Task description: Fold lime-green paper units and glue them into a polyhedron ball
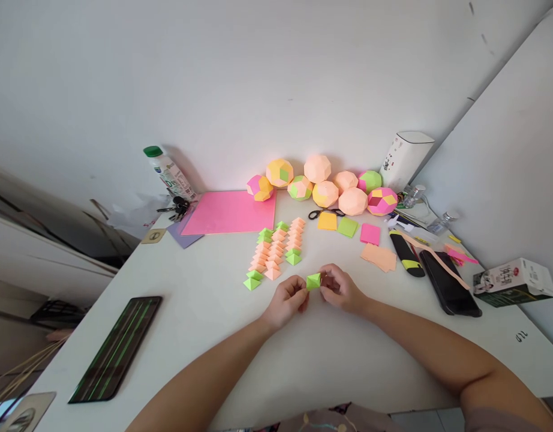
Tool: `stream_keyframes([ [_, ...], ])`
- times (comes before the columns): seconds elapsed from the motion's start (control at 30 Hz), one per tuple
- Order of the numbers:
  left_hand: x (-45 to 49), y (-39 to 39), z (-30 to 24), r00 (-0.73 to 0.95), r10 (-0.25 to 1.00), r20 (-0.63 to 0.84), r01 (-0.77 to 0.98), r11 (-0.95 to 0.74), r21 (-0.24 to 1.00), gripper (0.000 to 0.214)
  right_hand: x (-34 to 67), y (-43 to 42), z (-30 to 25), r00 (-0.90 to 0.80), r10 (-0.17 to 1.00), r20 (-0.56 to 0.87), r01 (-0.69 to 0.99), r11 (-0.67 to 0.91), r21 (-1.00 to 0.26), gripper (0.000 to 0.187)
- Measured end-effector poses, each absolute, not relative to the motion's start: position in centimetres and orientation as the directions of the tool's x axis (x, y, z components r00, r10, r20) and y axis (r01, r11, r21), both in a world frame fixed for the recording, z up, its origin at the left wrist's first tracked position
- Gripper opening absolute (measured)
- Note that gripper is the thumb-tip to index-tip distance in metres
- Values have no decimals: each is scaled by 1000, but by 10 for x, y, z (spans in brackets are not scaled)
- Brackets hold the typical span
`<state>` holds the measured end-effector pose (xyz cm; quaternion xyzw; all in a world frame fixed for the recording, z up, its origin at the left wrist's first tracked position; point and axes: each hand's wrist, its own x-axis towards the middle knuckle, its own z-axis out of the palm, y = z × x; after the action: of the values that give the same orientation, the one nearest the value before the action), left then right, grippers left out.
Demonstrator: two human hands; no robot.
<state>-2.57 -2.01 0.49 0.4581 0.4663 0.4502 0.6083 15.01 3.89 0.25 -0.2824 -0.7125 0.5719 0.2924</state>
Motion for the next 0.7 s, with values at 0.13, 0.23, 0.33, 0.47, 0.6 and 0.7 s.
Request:
stream_keyframes([
  [0.13,-27,-19,4,199,969,-143,-146,174,974,14,148,39,-4,-652,677,340,22,465,-885,35],
  [0.23,-28,-19,4,216,967,-138,-152,172,973,17,148,42,-5,-669,576,469,4,634,-773,25],
  [0.33,-28,-19,2,213,968,-133,-154,168,974,21,149,43,-4,-650,581,490,18,657,-754,20],
  [0.47,-26,-20,2,189,974,-125,-151,154,977,26,150,41,-1,-634,668,390,109,577,-809,11],
  [0.6,-24,-20,4,131,981,-142,-161,162,974,29,150,40,0,-667,698,261,163,479,-863,17],
  [0.7,-23,-19,4,120,982,-145,-163,163,973,29,149,40,-1,-677,701,225,162,440,-883,18],
])
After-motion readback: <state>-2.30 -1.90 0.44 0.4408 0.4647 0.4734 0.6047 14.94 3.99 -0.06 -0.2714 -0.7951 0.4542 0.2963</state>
